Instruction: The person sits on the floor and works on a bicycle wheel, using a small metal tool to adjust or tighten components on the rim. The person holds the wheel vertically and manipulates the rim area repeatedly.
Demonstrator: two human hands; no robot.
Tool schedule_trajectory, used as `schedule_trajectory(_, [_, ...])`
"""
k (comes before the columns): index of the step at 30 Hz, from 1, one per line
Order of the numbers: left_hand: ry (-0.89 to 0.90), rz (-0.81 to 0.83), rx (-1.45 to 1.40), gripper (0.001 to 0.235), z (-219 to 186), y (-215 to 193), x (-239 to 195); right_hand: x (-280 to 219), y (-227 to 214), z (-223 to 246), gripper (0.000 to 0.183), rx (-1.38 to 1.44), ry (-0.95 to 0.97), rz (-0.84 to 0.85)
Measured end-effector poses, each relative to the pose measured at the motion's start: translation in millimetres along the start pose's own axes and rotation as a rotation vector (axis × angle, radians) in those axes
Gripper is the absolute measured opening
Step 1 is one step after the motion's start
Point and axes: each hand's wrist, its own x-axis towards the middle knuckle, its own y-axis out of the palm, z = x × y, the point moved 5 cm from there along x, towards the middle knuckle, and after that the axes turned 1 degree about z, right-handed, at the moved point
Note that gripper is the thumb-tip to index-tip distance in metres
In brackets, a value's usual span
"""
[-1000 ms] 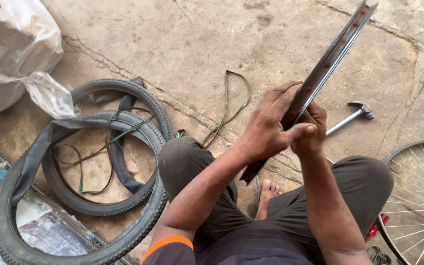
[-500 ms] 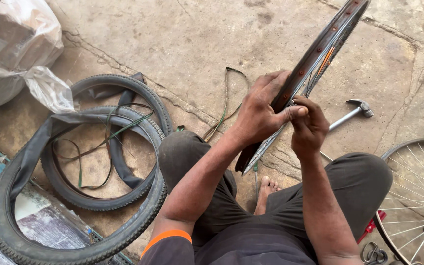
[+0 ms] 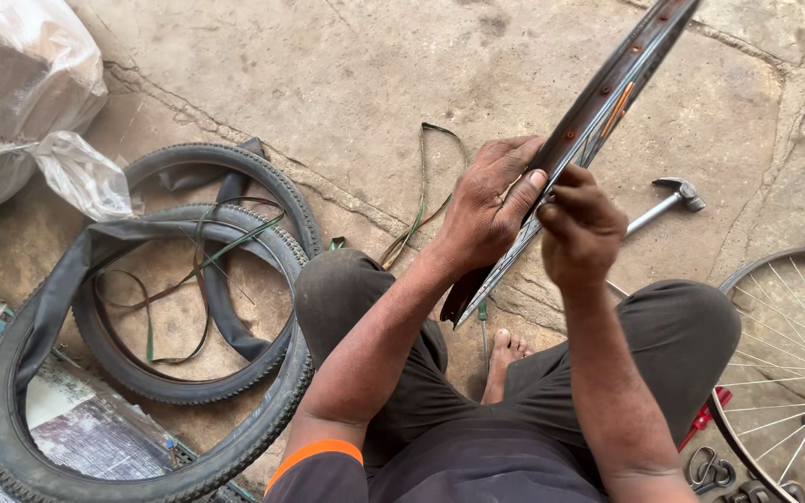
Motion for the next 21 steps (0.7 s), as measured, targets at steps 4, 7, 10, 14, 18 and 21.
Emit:
schedule_trajectory(4, [-0.017,-0.018,0.003,0.035,1.4,1.9,1.4,-9.3,3.7,-3.8,0.017,-0.281,-0.167,-0.042])
schedule_trajectory(7, [-0.003,-0.009,0.005,0.035,2.8,2.2,1.8,-0.4,-14.7,-6.7,0.014,-0.265,-0.078,-0.018])
schedule_trajectory(10, [-0.003,-0.029,-0.008,0.034,1.2,1.9,-1.3,-2.1,-19.6,0.8,0.015,-0.342,-0.015,0.029])
schedule_trajectory(14, [-0.022,-0.053,0.004,0.033,-2.3,1.9,1.9,-10.0,2.3,2.5,0.010,-0.610,-0.198,-0.043])
schedule_trajectory(18, [0.007,-0.039,0.034,0.033,-1.3,6.9,-6.0,-2.1,-7.8,-1.2,0.011,-0.097,0.052,-0.144])
schedule_trajectory(21, [0.042,-0.026,0.084,0.032,3.0,4.4,3.3,-21.4,17.1,9.7,0.010,-0.616,-0.261,-0.130])
